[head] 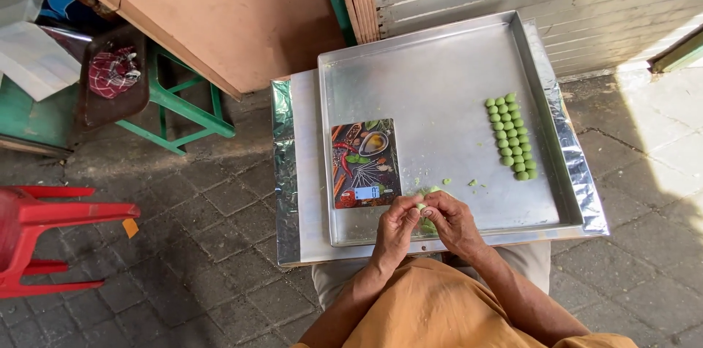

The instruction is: The person is pinching off small pieces of green dough from a larger mass and rolling them into small uniform balls, then placing them in rows on a metal tray.

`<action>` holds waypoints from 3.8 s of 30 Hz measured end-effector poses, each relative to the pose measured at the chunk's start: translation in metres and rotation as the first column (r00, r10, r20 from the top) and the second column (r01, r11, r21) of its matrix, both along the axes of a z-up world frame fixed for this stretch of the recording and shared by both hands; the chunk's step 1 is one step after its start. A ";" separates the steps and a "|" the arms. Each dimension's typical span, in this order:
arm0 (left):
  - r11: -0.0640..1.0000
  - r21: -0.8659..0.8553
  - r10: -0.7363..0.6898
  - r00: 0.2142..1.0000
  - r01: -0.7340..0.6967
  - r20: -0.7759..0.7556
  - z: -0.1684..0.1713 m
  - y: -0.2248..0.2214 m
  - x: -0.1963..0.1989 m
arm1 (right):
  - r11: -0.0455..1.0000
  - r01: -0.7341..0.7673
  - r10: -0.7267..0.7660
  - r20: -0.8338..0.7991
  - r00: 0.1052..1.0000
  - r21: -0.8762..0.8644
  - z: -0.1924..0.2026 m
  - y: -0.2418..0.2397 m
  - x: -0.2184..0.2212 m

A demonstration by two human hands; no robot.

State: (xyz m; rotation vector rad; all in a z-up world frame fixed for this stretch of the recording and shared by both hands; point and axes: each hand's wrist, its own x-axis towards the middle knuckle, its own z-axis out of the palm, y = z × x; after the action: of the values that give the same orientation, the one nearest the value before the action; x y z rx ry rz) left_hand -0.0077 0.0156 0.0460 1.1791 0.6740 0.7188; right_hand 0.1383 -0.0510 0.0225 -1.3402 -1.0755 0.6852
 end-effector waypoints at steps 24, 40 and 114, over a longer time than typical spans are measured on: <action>0.976 -0.158 -0.136 0.987 0.148 0.085 0.004 -0.003 0.002 | 0.994 -0.095 0.081 -0.246 0.966 -0.045 0.025 -0.009 0.000; 0.988 -0.142 0.075 0.991 -0.059 0.109 -0.020 0.004 -0.006 | 0.988 -0.019 -0.025 -0.289 0.957 -0.150 -0.021 -0.007 -0.007; 0.995 0.051 -0.098 0.913 0.085 0.396 0.074 -0.010 0.021 | 0.958 -0.083 -0.124 0.659 0.742 0.274 0.043 0.031 -0.027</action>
State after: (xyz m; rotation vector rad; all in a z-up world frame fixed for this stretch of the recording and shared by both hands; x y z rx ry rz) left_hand 0.0133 0.0054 0.1199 1.0440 0.2636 0.8619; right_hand 0.1110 -0.0197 0.0655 -1.3638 -1.6637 -0.0215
